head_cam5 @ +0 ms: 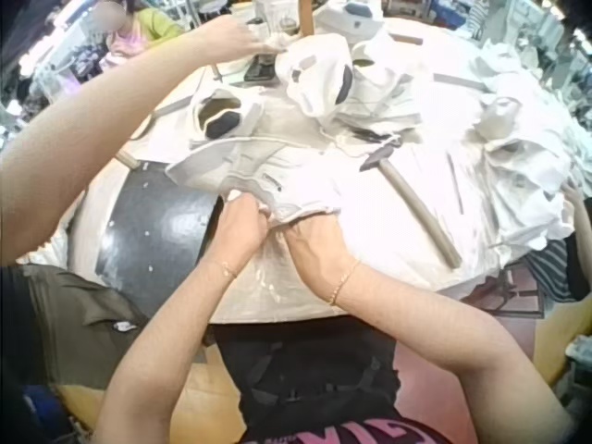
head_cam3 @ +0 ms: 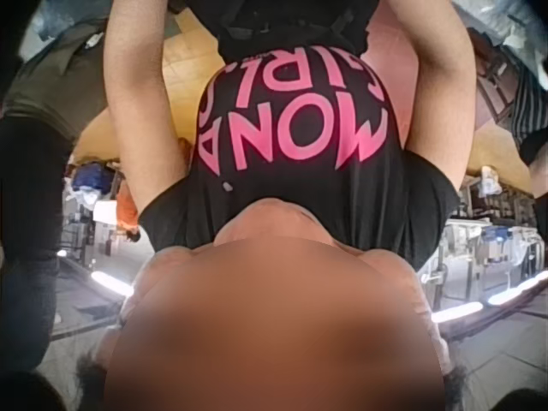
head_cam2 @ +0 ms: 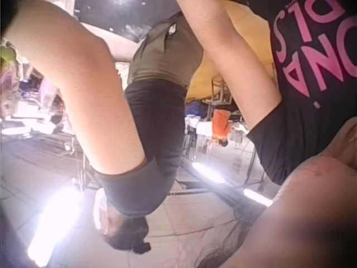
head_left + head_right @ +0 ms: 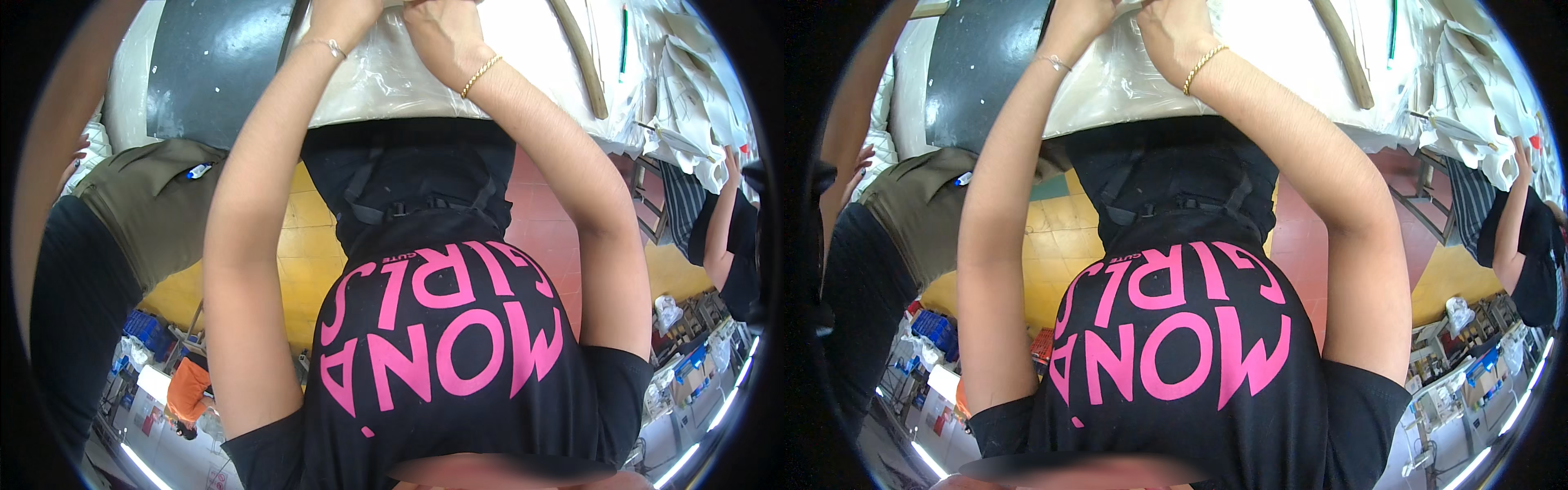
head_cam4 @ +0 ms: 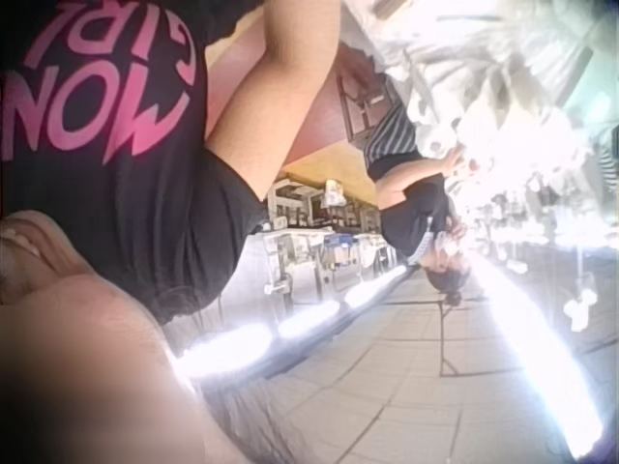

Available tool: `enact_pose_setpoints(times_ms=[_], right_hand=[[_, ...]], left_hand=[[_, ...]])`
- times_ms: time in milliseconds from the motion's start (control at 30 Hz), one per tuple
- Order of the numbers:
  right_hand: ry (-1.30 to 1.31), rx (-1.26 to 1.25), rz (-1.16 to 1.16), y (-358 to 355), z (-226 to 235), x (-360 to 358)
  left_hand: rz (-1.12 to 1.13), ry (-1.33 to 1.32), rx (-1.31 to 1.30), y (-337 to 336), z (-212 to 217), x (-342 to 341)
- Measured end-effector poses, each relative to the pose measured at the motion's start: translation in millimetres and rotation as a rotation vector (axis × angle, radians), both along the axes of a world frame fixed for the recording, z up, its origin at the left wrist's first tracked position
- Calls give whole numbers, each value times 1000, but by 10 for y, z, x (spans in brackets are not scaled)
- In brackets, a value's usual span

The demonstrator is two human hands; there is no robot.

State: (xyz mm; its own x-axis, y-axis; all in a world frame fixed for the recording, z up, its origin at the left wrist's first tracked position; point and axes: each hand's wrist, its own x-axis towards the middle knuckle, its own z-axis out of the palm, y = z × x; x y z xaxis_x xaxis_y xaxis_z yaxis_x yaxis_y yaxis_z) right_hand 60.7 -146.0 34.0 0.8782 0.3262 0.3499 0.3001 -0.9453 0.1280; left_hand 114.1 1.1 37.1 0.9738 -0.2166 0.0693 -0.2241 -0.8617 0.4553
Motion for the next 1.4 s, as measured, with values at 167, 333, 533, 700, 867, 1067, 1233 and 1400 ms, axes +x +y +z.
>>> enact_pose_setpoints(times_ms=[167, 333, 533, 700, 867, 1067, 1233, 1400], right_hand=[[85, 179, 90, -4, 19, -65], [277, 322, 33, 47, 157, -206], [372, 316, 34, 102, 187, -195], [306, 198, 35, 161, 196, -40], [498, 210, 43, 154, 255, 48], [434, 287, 83, 194, 231, 130], [405, 343, 175, 154, 274, 149], [306, 324, 247, 112, 191, 109]], left_hand=[[-60, -195, 30, -32, -118, -229], [119, -62, 161, -146, -29, -408], [115, 216, 166, -179, 25, -452], [161, -73, -135, -197, 80, -379], [212, 24, -174, -214, 113, -376], [231, 127, -222, -140, 96, -446], [79, 124, -238, -40, 288, -596], [149, 221, -313, -27, 241, -634]])
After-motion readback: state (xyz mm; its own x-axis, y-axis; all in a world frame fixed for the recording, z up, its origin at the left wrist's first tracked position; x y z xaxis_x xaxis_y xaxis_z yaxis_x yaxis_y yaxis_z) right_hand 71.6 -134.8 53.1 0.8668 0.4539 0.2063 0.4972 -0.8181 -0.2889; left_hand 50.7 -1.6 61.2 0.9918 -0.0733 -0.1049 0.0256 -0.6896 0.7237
